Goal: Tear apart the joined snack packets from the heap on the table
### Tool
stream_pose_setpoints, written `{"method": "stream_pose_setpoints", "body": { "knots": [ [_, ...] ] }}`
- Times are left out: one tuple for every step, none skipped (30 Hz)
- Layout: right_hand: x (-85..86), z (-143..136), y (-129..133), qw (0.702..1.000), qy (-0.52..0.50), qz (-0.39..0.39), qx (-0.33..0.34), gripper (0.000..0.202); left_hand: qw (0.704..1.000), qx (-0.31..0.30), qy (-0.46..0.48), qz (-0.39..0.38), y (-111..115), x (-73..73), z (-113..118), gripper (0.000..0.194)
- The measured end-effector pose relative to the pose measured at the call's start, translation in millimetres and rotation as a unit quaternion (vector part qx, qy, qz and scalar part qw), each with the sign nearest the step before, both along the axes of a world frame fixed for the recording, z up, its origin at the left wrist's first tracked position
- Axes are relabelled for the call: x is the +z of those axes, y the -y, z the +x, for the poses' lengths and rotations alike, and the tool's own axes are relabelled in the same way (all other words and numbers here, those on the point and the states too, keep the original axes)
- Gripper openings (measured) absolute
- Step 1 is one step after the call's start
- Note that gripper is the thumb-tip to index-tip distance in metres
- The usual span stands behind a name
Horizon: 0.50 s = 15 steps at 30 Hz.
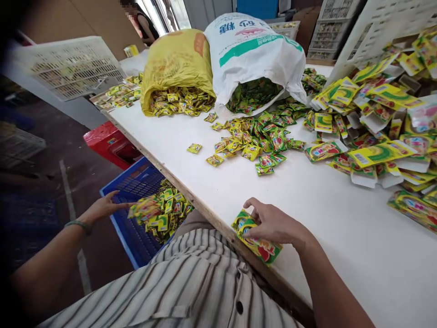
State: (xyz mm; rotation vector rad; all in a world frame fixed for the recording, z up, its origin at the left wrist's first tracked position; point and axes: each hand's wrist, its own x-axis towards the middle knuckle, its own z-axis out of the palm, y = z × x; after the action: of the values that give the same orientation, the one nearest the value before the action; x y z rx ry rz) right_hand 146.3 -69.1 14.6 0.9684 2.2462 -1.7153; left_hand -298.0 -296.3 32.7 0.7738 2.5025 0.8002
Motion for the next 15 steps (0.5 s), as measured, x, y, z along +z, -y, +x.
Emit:
{"method": "stream_pose_setpoints", "body": {
  "knots": [
    [-2.4, -0.3, -1.6, 0.998, -0.029, -0.023, -0.04, 0.05, 0.997, 0.019, -0.064, -0.039, -7.7, 4.4, 2.7, 0.049],
    [-4.7, -1.3, -3.1, 0.993, -0.059, -0.046, -0.089, 0.053, 0.993, 0.024, -0.1, -0.066, -18.6, 10.6, 8.9, 0.05],
    [-6.7, -3.1, -3.9, 0.984, -0.089, -0.069, -0.141, 0.055, 0.993, 0.011, -0.099, -0.065, -31.7, 17.4, 19.1, 0.049],
    [-8.4, -5.6, -3.7, 0.97, -0.118, -0.094, -0.191, 0.058, 0.997, -0.021, -0.061, -0.039, -45.9, 23.6, 33.5, 0.047],
    [-9.6, -9.1, -2.4, 0.954, -0.145, -0.114, -0.236, 0.06, 0.998, -0.062, -0.005, 0.003, -60.1, 28.2, 52.0, 0.046],
    [-10.7, -13.3, 0.0, 0.939, -0.168, -0.128, -0.272, 0.062, 0.991, -0.112, 0.064, 0.042, -73.3, 30.5, 74.1, 0.046],
    [-11.6, -18.4, 3.5, 0.924, -0.192, -0.142, -0.298, 0.064, 0.976, -0.16, 0.132, 0.066, -84.6, 30.1, 98.8, 0.049],
    [-12.6, -24.0, 7.9, 0.913, -0.215, -0.147, -0.315, 0.067, 0.958, -0.194, 0.195, 0.085, -93.9, 27.0, 125.0, 0.056],
    [-13.7, -30.1, 12.8, 0.905, -0.231, -0.149, -0.324, 0.069, 0.935, -0.221, 0.26, 0.096, -101.1, 21.8, 151.2, 0.068],
    [-15.0, -36.2, 17.9, 0.9, -0.245, -0.147, -0.329, 0.068, 0.914, -0.237, 0.311, 0.103, -106.5, 15.1, 176.1, 0.079],
    [-16.3, -42.1, 22.9, 0.896, -0.26, -0.146, -0.33, 0.066, 0.893, -0.246, 0.359, 0.111, -110.8, 7.7, 198.3, 0.087],
    [-17.5, -47.3, 27.6, 0.893, -0.274, -0.142, -0.328, 0.064, 0.872, -0.25, 0.403, 0.117, -114.1, 0.7, 216.5, 0.091],
    [-18.4, -51.7, 31.8, 0.892, -0.284, -0.143, -0.323, 0.062, 0.856, -0.244, 0.438, 0.123, -116.8, -5.1, 229.7, 0.092],
    [-19.0, -54.9, 35.3, 0.89, -0.294, -0.152, -0.314, 0.059, 0.849, -0.227, 0.459, 0.131, -118.7, -9.1, 237.1, 0.092],
    [-19.1, -56.9, 37.9, 0.892, -0.299, -0.159, -0.299, 0.056, 0.848, -0.209, 0.469, 0.133, -119.5, -10.9, 238.5, 0.092]
  ]
}}
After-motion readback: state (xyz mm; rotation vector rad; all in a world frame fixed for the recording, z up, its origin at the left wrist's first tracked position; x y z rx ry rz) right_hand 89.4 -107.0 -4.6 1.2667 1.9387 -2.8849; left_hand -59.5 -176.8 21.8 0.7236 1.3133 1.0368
